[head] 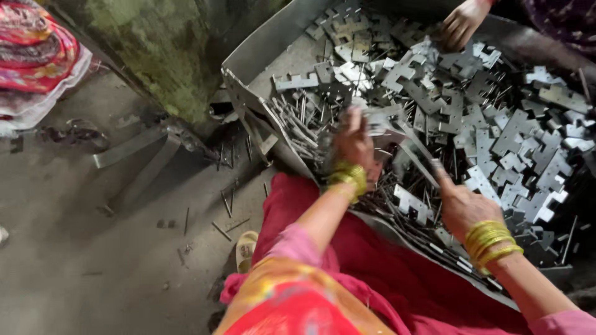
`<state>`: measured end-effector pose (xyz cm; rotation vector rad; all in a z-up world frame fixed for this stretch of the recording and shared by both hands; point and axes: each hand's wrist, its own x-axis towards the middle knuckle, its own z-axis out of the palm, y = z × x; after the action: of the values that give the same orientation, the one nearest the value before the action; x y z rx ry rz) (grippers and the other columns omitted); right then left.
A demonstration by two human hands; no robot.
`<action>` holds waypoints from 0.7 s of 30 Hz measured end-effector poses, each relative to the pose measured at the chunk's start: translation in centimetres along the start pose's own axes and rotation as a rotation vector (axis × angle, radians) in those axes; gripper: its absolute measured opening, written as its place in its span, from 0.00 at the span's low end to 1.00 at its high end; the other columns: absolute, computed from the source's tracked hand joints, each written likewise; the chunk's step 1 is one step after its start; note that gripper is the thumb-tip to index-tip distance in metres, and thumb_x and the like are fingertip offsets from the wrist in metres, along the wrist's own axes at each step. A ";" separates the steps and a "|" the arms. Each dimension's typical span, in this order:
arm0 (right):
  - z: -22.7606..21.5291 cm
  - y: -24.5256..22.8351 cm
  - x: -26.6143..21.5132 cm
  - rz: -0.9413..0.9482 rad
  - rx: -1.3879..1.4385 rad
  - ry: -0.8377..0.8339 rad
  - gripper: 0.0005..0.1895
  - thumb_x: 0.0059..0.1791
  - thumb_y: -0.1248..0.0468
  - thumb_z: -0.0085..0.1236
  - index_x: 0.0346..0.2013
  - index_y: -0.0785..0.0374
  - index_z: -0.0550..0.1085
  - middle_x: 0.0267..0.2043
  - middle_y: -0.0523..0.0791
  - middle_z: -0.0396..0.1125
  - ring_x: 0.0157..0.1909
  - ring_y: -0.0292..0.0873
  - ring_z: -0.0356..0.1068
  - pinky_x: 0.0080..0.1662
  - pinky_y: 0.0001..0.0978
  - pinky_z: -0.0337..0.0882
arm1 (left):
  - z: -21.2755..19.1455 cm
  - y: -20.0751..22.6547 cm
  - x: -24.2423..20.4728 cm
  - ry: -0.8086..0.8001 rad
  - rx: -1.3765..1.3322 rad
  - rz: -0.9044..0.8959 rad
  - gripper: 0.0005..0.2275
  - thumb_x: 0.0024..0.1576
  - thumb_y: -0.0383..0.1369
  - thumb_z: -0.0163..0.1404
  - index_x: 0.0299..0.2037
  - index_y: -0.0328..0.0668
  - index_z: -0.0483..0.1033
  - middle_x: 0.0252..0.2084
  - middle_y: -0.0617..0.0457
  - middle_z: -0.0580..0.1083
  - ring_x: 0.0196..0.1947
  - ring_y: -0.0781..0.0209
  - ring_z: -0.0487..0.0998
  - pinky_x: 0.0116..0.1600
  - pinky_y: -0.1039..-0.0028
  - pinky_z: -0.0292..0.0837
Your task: The person sits on the floor and sorts small metal brackets and rods from a large pile in a metal bin. They pick up individual pieces, separate them, and place them back into the bin or onto a nearby surface.
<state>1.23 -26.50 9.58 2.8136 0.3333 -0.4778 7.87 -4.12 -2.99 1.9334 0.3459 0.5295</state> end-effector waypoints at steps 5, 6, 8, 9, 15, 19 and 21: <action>1.5 1.4 -0.8 0.251 0.175 0.048 0.36 0.53 0.64 0.45 0.76 0.44 0.54 0.45 0.55 0.75 0.44 0.58 0.77 0.45 0.52 0.76 | 6.4 -0.8 3.4 0.067 0.029 0.149 0.33 0.67 0.54 0.39 0.67 0.25 0.62 0.64 0.26 0.66 0.64 0.29 0.67 0.63 0.52 0.62; 1.1 1.5 -1.2 0.288 0.216 0.129 0.30 0.55 0.63 0.44 0.74 0.46 0.59 0.44 0.56 0.75 0.44 0.60 0.77 0.44 0.53 0.76 | 7.3 -0.6 4.0 0.031 0.035 0.142 0.30 0.67 0.51 0.39 0.66 0.26 0.63 0.64 0.28 0.67 0.64 0.31 0.67 0.64 0.53 0.62; -1.2 0.1 -1.0 0.272 0.309 0.314 0.32 0.56 0.59 0.47 0.76 0.49 0.57 0.42 0.59 0.74 0.43 0.64 0.74 0.45 0.55 0.73 | 5.7 -1.1 5.8 0.157 -0.058 0.108 0.25 0.68 0.46 0.40 0.65 0.29 0.65 0.63 0.32 0.69 0.63 0.36 0.69 0.65 0.56 0.63; -2.0 -1.4 -1.2 0.262 0.371 0.391 0.33 0.57 0.57 0.49 0.77 0.50 0.56 0.41 0.61 0.74 0.43 0.66 0.73 0.46 0.56 0.71 | 3.8 -2.3 5.6 0.285 -0.138 0.097 0.23 0.68 0.44 0.41 0.64 0.30 0.66 0.63 0.34 0.70 0.63 0.39 0.69 0.66 0.58 0.63; -4.5 -15.3 4.2 -0.317 0.345 0.215 0.31 0.54 0.59 0.46 0.72 0.53 0.56 0.39 0.54 0.73 0.40 0.58 0.75 0.40 0.52 0.75 | -10.4 -11.4 -0.1 0.773 -0.057 0.128 0.14 0.69 0.33 0.38 0.58 0.35 0.72 0.57 0.42 0.74 0.56 0.50 0.76 0.64 0.66 0.70; -1.7 -26.3 9.8 -0.358 0.358 0.301 0.35 0.49 0.58 0.52 0.70 0.59 0.57 0.48 0.56 0.67 0.42 0.56 0.75 0.41 0.48 0.76 | -16.1 -16.7 -3.7 0.653 -0.185 -0.228 0.17 0.69 0.40 0.41 0.57 0.35 0.73 0.58 0.43 0.76 0.58 0.51 0.76 0.64 0.64 0.68; -1.0 -28.3 10.8 -0.417 0.368 0.466 0.39 0.44 0.60 0.56 0.69 0.65 0.59 0.48 0.52 0.68 0.52 0.53 0.72 0.49 0.43 0.74 | -16.3 -17.5 -3.1 0.483 -0.235 -0.305 0.20 0.70 0.42 0.43 0.63 0.31 0.65 0.63 0.40 0.69 0.63 0.47 0.71 0.66 0.62 0.64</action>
<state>3.84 2.25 0.40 3.1973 1.0350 0.0651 -3.13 14.38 -13.90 1.4762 0.8335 0.7918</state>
